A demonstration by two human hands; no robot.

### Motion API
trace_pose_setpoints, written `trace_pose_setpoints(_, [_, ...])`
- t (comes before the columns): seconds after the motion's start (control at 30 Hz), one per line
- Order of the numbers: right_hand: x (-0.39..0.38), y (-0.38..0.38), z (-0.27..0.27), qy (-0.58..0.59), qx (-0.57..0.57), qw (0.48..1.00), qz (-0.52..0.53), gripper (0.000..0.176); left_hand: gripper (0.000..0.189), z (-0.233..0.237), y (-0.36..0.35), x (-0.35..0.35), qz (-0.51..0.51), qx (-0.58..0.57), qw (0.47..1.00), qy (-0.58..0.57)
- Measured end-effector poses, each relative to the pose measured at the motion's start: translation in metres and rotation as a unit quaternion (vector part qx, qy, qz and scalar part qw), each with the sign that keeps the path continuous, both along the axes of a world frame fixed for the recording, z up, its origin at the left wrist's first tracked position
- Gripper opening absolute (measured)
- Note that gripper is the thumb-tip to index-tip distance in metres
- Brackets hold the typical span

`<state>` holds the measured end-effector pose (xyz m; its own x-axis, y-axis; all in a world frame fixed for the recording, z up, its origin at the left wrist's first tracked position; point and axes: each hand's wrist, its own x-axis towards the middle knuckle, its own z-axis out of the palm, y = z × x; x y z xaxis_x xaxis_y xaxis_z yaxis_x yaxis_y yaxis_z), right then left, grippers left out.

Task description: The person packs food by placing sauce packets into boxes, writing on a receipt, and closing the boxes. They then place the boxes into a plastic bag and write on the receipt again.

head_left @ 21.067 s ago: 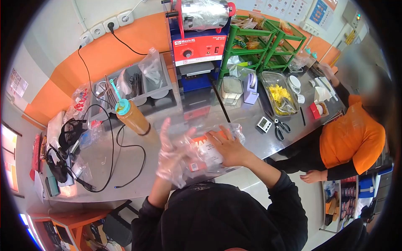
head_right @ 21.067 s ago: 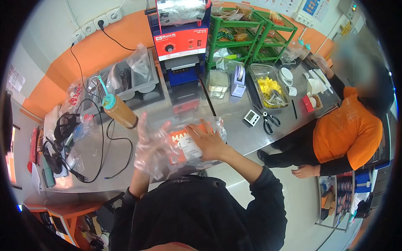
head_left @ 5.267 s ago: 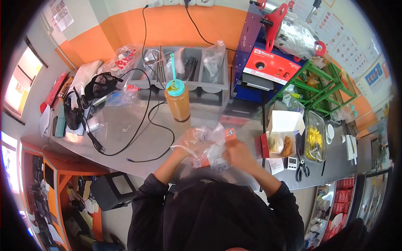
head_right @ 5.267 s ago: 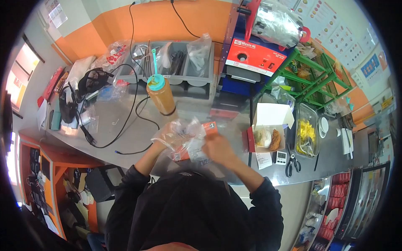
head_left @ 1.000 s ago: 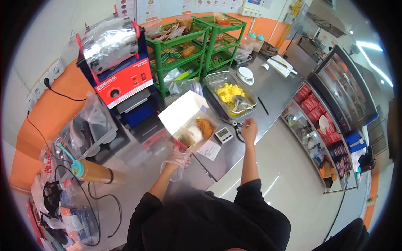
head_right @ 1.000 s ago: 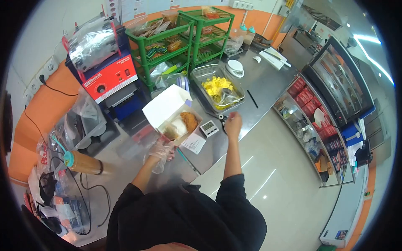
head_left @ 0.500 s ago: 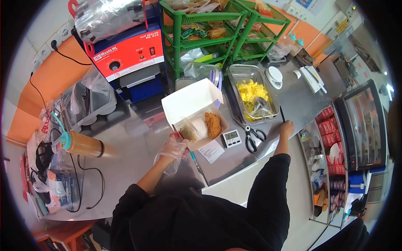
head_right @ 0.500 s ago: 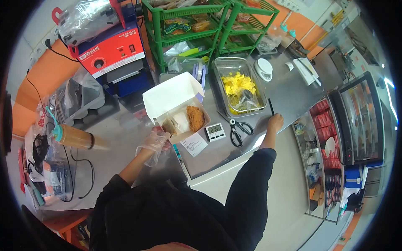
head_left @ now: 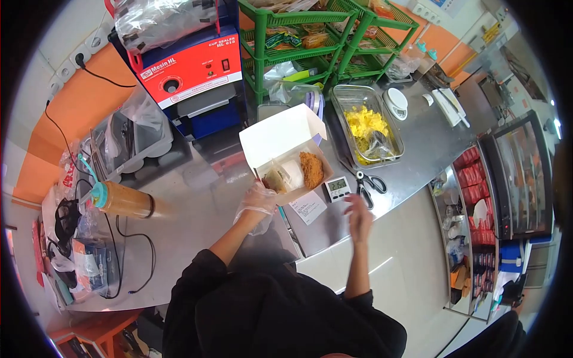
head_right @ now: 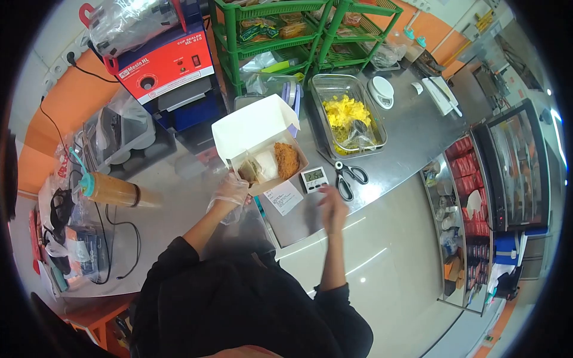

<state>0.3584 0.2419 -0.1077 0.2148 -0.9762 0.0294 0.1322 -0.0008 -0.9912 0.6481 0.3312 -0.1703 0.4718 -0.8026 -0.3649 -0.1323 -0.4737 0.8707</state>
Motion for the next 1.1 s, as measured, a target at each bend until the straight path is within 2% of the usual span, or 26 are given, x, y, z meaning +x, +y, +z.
trace_pose_setpoints(0.03, [0.017,0.016,-0.011,0.220,-0.175,0.959,0.042,0.022,0.032,-0.016,-0.003,0.001,0.001,-0.013,1.000,-0.024])
trace_pose_setpoints(0.07, [0.037,0.029,0.000,0.281,-0.221,0.933,0.047,0.016,0.030,-0.032,-0.006,0.002,0.003,-0.026,0.998,-0.048])
trace_pose_setpoints(0.1, [0.057,0.041,0.010,0.339,-0.268,0.901,0.049,0.020,0.029,-0.045,-0.007,0.003,0.015,-0.050,0.998,-0.022])
trace_pose_setpoints(0.17, [0.077,0.051,0.002,0.413,-0.272,0.870,0.007,0.026,0.029,-0.026,-0.007,0.004,0.020,-0.048,0.998,-0.040])
trace_pose_setpoints(0.2, [0.084,0.056,0.006,0.436,-0.275,0.857,-0.014,0.028,0.029,0.017,-0.004,-0.003,0.012,-0.020,0.996,-0.085])
trace_pose_setpoints(0.27, [0.088,0.054,-0.007,0.445,-0.201,0.872,-0.036,0.032,0.030,0.048,-0.001,-0.002,0.005,0.022,0.990,-0.136])
trace_pose_setpoints(0.33, [0.085,0.056,-0.015,0.439,-0.153,0.884,-0.045,0.034,0.031,0.052,0.005,0.007,0.002,0.052,0.988,-0.146])
trace_pose_setpoints(0.43, [0.079,0.066,-0.011,0.425,-0.105,0.899,-0.016,0.035,0.033,0.050,0.048,0.028,-0.014,-0.062,0.936,-0.346])
trace_pose_setpoints(0.53, [0.083,0.088,0.001,0.473,-0.231,0.850,-0.021,0.035,0.036,0.066,0.103,0.065,0.004,0.069,0.984,-0.162])
trace_pose_setpoints(0.63, [0.099,0.114,0.020,0.404,-0.140,0.903,0.044,0.034,0.031,0.076,0.177,0.103,0.048,0.069,0.996,-0.040])
trace_pose_setpoints(0.67, [0.106,0.122,0.021,0.379,-0.098,0.918,0.070,0.035,0.028,0.079,0.199,0.112,0.063,0.075,0.994,-0.056])
trace_pose_setpoints(0.7, [0.114,0.131,0.015,0.357,-0.109,0.924,0.082,0.035,0.026,0.082,0.219,0.121,0.078,0.082,0.991,-0.071])
trace_pose_setpoints(0.77, [0.135,0.147,0.012,0.358,-0.106,0.920,0.121,0.035,0.023,0.105,0.248,0.126,0.109,0.101,0.982,-0.115])
trace_pose_setpoints(0.83, [0.157,0.163,0.011,0.365,-0.095,0.913,0.156,0.036,0.024,0.104,0.273,0.135,0.150,0.079,0.975,-0.142])
trace_pose_setpoints(0.97, [0.181,0.176,-0.005,0.371,-0.225,0.881,0.188,0.040,0.032,0.092,0.313,0.141,0.249,0.094,0.922,-0.281])
trace_pose_setpoints(1.07, [0.183,0.178,-0.003,0.384,-0.241,0.868,0.205,0.040,0.034,0.181,0.308,0.095,0.230,0.147,0.946,-0.175])
trace_pose_setpoints(1.1, [0.183,0.178,-0.003,0.387,-0.240,0.866,0.207,0.040,0.033,0.177,0.306,0.086,0.147,0.100,0.964,-0.195])
